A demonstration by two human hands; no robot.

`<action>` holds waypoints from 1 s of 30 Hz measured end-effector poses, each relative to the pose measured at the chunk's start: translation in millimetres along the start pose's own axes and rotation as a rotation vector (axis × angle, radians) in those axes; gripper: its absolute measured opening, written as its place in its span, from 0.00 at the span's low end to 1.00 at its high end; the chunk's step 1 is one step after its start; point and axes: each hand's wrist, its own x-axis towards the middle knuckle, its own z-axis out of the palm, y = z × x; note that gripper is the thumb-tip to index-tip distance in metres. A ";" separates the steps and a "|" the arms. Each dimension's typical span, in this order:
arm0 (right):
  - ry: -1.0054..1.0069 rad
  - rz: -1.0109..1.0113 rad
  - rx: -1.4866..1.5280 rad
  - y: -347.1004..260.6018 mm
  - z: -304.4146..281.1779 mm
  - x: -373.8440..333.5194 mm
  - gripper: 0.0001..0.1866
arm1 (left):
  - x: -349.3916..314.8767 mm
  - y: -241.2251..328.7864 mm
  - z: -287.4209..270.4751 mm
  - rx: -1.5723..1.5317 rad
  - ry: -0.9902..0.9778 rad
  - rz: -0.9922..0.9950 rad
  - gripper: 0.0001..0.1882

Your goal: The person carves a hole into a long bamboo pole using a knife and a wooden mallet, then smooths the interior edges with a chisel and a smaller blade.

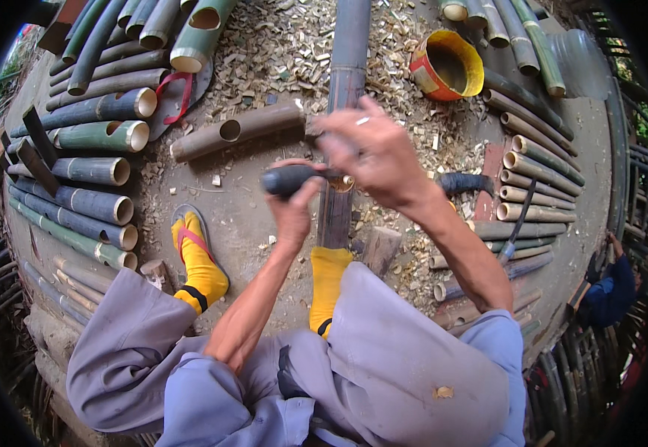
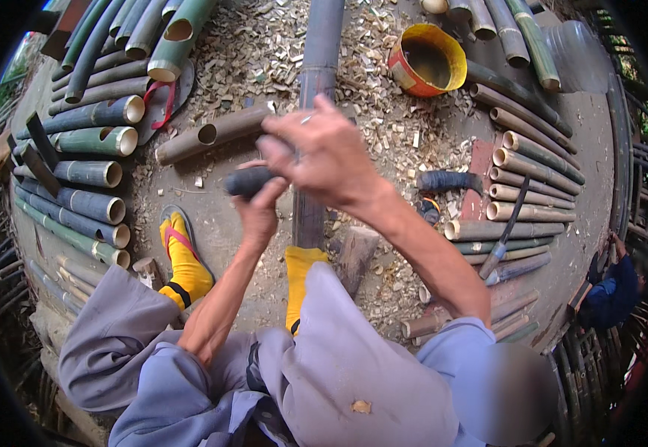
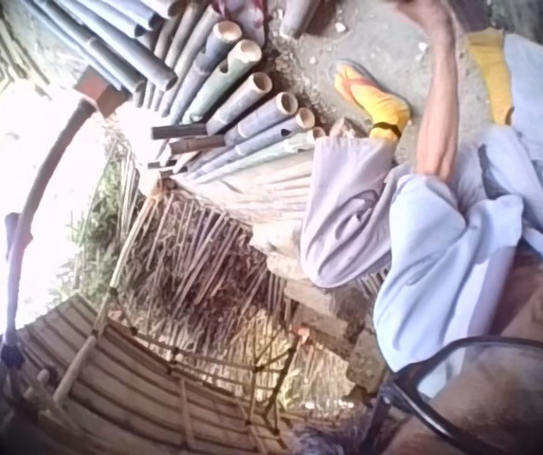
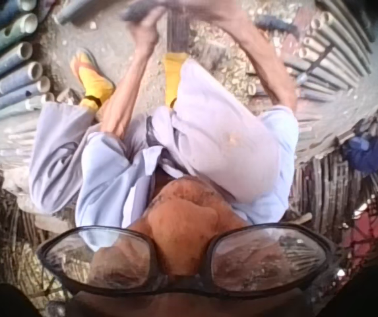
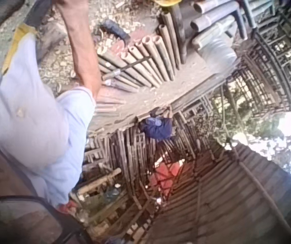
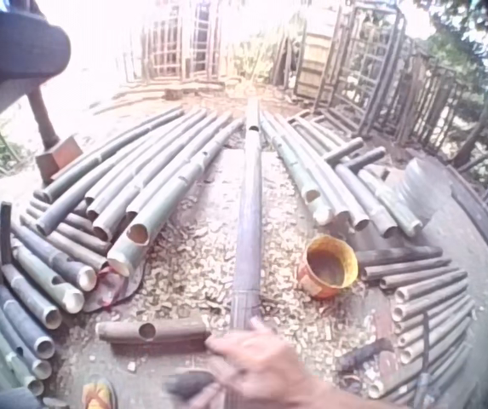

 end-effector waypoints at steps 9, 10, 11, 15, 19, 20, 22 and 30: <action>0.256 0.248 0.112 10.8 -26.9 -49.9 0.15 | -11.5 22.0 -22.2 0.051 -0.300 -0.020 0.21; 0.311 0.245 0.143 9.0 -24.7 -48.0 0.13 | -7.0 19.5 -22.4 0.053 -0.321 0.000 0.20; 0.302 0.263 0.162 7.0 -22.5 -49.3 0.13 | -5.0 17.7 -22.4 0.055 -0.342 0.019 0.20; 0.242 0.195 0.154 -5.4 -14.9 -54.4 0.12 | -3.7 19.6 -18.8 0.032 -0.330 0.013 0.20; 0.208 -0.034 0.190 -38.2 4.0 -50.1 0.15 | -5.1 17.1 -19.3 0.135 -0.332 0.063 0.20; 0.212 -0.102 0.210 -50.8 8.5 -45.7 0.17 | -5.0 17.7 -20.0 0.195 -0.333 0.080 0.20; 0.202 -0.225 0.289 -77.2 20.5 -36.9 0.20 | -14.1 3.3 -38.9 0.191 -0.233 -0.072 0.23; 0.322 -0.447 0.279 -126.2 38.7 -12.4 0.16 | -5.9 11.2 -19.5 0.143 -0.377 0.122 0.20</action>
